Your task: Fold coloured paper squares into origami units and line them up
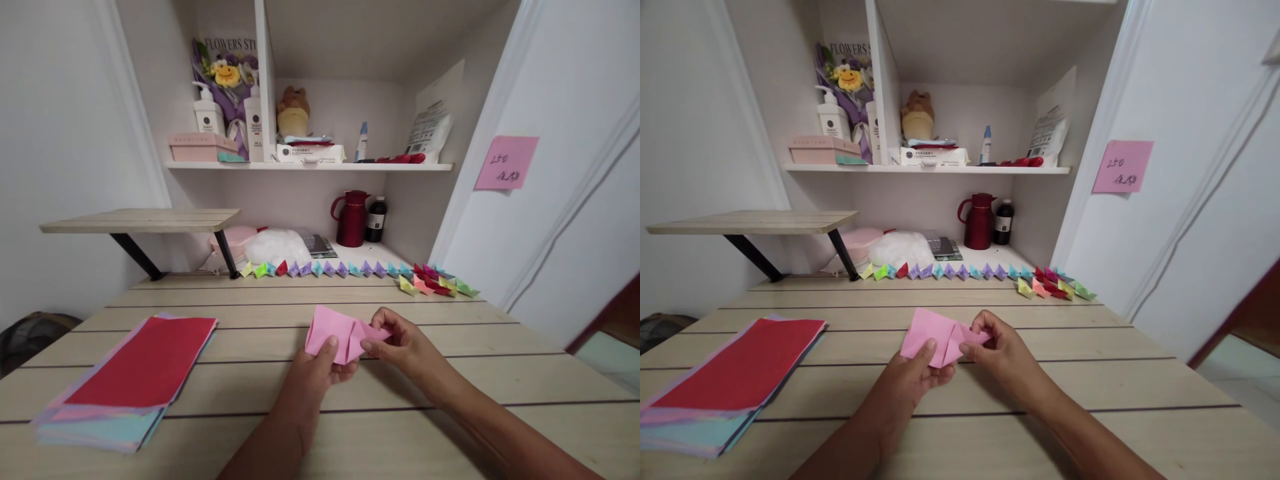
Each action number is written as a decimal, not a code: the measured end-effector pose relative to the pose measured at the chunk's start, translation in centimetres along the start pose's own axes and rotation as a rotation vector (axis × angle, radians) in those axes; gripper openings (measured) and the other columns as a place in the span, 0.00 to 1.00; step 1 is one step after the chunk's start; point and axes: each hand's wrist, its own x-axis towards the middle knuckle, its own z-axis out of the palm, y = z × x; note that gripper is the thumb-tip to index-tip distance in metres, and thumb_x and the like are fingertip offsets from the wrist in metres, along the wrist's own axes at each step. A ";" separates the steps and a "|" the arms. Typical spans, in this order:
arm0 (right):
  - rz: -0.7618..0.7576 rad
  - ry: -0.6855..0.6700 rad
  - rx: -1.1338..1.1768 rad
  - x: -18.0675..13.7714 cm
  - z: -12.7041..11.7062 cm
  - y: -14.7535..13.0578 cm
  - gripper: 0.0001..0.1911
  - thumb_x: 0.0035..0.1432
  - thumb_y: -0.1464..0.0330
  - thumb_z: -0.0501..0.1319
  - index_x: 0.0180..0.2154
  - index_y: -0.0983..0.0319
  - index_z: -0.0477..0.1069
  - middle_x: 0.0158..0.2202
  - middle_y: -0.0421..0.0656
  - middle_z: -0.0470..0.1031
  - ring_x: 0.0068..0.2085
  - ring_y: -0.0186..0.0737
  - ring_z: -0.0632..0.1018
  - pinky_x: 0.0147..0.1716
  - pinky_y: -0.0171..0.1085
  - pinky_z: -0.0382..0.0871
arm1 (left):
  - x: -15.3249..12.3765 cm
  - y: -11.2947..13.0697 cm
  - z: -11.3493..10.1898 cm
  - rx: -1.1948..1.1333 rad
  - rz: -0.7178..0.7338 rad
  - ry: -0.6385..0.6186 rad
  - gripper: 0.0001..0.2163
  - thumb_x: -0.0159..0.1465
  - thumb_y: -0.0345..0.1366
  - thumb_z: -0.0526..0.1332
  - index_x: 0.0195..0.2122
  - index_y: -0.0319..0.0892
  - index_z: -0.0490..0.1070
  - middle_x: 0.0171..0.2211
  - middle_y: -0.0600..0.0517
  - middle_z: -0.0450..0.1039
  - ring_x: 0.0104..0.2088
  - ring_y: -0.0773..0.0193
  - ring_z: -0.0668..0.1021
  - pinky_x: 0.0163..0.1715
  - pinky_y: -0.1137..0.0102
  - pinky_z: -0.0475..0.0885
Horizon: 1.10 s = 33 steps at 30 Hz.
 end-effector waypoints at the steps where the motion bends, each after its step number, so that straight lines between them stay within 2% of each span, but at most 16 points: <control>1: -0.002 0.001 -0.005 0.0 0.0 0.0 0.18 0.50 0.61 0.69 0.29 0.59 0.59 0.24 0.33 0.62 0.26 0.31 0.64 0.26 0.32 0.57 | 0.0 0.0 0.1 -0.003 0.006 0.004 0.27 0.47 0.47 0.72 0.41 0.30 0.75 0.34 0.38 0.78 0.30 0.59 0.78 0.38 0.61 0.75; 4: -0.003 -0.002 -0.019 0.0 -0.2 0.3 0.16 0.51 0.63 0.68 0.31 0.59 0.60 0.24 0.32 0.62 0.26 0.30 0.64 0.25 0.31 0.56 | 0.0 -0.1 0.1 0.041 0.040 -0.002 0.26 0.46 0.46 0.73 0.42 0.33 0.75 0.35 0.41 0.78 0.30 0.61 0.78 0.38 0.63 0.74; 7: 0.010 -0.008 0.011 0.0 -0.2 0.3 0.16 0.50 0.65 0.69 0.35 0.59 0.62 0.26 0.34 0.66 0.27 0.31 0.67 0.27 0.32 0.59 | 0.0 -0.2 0.0 0.187 0.085 0.018 0.23 0.44 0.42 0.74 0.38 0.33 0.77 0.30 0.45 0.78 0.28 0.63 0.76 0.33 0.68 0.73; 10: 0.072 -0.004 0.086 -0.1 0.1 0.0 0.23 0.49 0.65 0.69 0.45 0.57 0.63 0.28 0.35 0.70 0.30 0.34 0.71 0.33 0.35 0.65 | 0.0 -0.3 0.0 0.285 0.120 0.077 0.18 0.43 0.37 0.73 0.35 0.33 0.77 0.25 0.48 0.76 0.26 0.64 0.75 0.30 0.70 0.71; 13: 0.143 0.015 0.114 -0.1 0.2 0.0 0.26 0.48 0.64 0.69 0.48 0.58 0.63 0.26 0.35 0.70 0.30 0.35 0.73 0.36 0.37 0.66 | -0.1 -0.4 0.3 0.313 0.119 0.117 0.17 0.44 0.33 0.71 0.36 0.34 0.77 0.27 0.48 0.77 0.28 0.62 0.75 0.30 0.69 0.72; 16: 0.162 0.030 0.050 0.1 -0.2 0.5 0.24 0.49 0.63 0.68 0.47 0.59 0.64 0.26 0.35 0.70 0.29 0.35 0.72 0.34 0.36 0.65 | -0.2 0.0 0.4 0.343 0.077 0.127 0.14 0.47 0.32 0.68 0.36 0.35 0.77 0.28 0.47 0.77 0.29 0.61 0.76 0.32 0.68 0.72; 18: 0.158 0.018 -0.079 0.3 -0.9 0.9 0.23 0.49 0.65 0.67 0.47 0.59 0.65 0.27 0.36 0.70 0.30 0.36 0.72 0.33 0.36 0.64 | -0.2 0.6 0.0 0.366 0.092 0.182 0.12 0.52 0.34 0.65 0.38 0.36 0.75 0.30 0.47 0.77 0.30 0.60 0.78 0.33 0.66 0.73; 20: 0.171 -0.008 -0.261 0.5 -1.7 1.2 0.22 0.48 0.68 0.66 0.47 0.58 0.66 0.28 0.36 0.69 0.30 0.36 0.70 0.31 0.35 0.62 | -0.2 1.5 -0.7 0.485 0.233 0.285 0.13 0.56 0.35 0.61 0.43 0.39 0.73 0.35 0.47 0.76 0.33 0.58 0.78 0.36 0.63 0.73; 22: 0.176 -0.030 -0.405 0.6 -2.3 1.4 0.21 0.48 0.69 0.64 0.47 0.58 0.68 0.29 0.36 0.69 0.30 0.36 0.70 0.31 0.35 0.62 | -0.1 2.4 -1.4 0.810 0.537 0.393 0.14 0.58 0.32 0.58 0.46 0.41 0.72 0.42 0.46 0.73 0.42 0.56 0.76 0.45 0.59 0.70; 24: 0.153 -0.049 -0.486 0.8 -2.7 1.4 0.20 0.49 0.70 0.63 0.46 0.58 0.69 0.29 0.37 0.70 0.31 0.37 0.70 0.32 0.36 0.63 | -0.2 2.8 -1.7 1.136 0.743 0.308 0.15 0.59 0.28 0.56 0.46 0.43 0.73 0.48 0.45 0.70 0.50 0.53 0.72 0.50 0.55 0.66; 26: 0.124 -0.062 -0.551 0.9 -3.0 1.4 0.19 0.49 0.70 0.62 0.46 0.58 0.69 0.30 0.38 0.71 0.32 0.38 0.71 0.33 0.36 0.64 | -0.5 2.6 -1.5 1.376 0.833 0.109 0.15 0.60 0.26 0.54 0.45 0.46 0.74 0.51 0.46 0.68 0.53 0.52 0.69 0.52 0.54 0.64; 29: 0.106 -0.060 -0.673 1.1 -3.1 1.6 0.18 0.48 0.71 0.63 0.44 0.58 0.71 0.33 0.39 0.74 0.33 0.39 0.73 0.34 0.37 0.65 | -0.9 1.7 -1.0 1.597 0.846 -0.185 0.19 0.62 0.25 0.53 0.49 0.51 0.73 0.53 0.48 0.68 0.51 0.55 0.70 0.51 0.55 0.63; 31: 0.108 -0.062 -0.742 1.1 -3.2 1.6 0.17 0.47 0.71 0.62 0.42 0.57 0.72 0.34 0.40 0.75 0.34 0.40 0.74 0.34 0.37 0.65 | -0.9 1.1 -1.0 1.682 0.796 -0.285 0.22 0.62 0.25 0.53 0.54 0.54 0.69 0.52 0.49 0.69 0.48 0.57 0.71 0.49 0.58 0.65; 33: 0.110 -0.072 -0.783 1.1 -3.2 1.6 0.17 0.47 0.71 0.62 0.42 0.57 0.73 0.34 0.39 0.76 0.34 0.40 0.74 0.34 0.37 0.65 | -0.6 0.6 -1.4 1.737 0.751 -0.324 0.23 0.62 0.26 0.54 0.56 0.57 0.67 0.50 0.49 0.70 0.48 0.57 0.71 0.47 0.59 0.65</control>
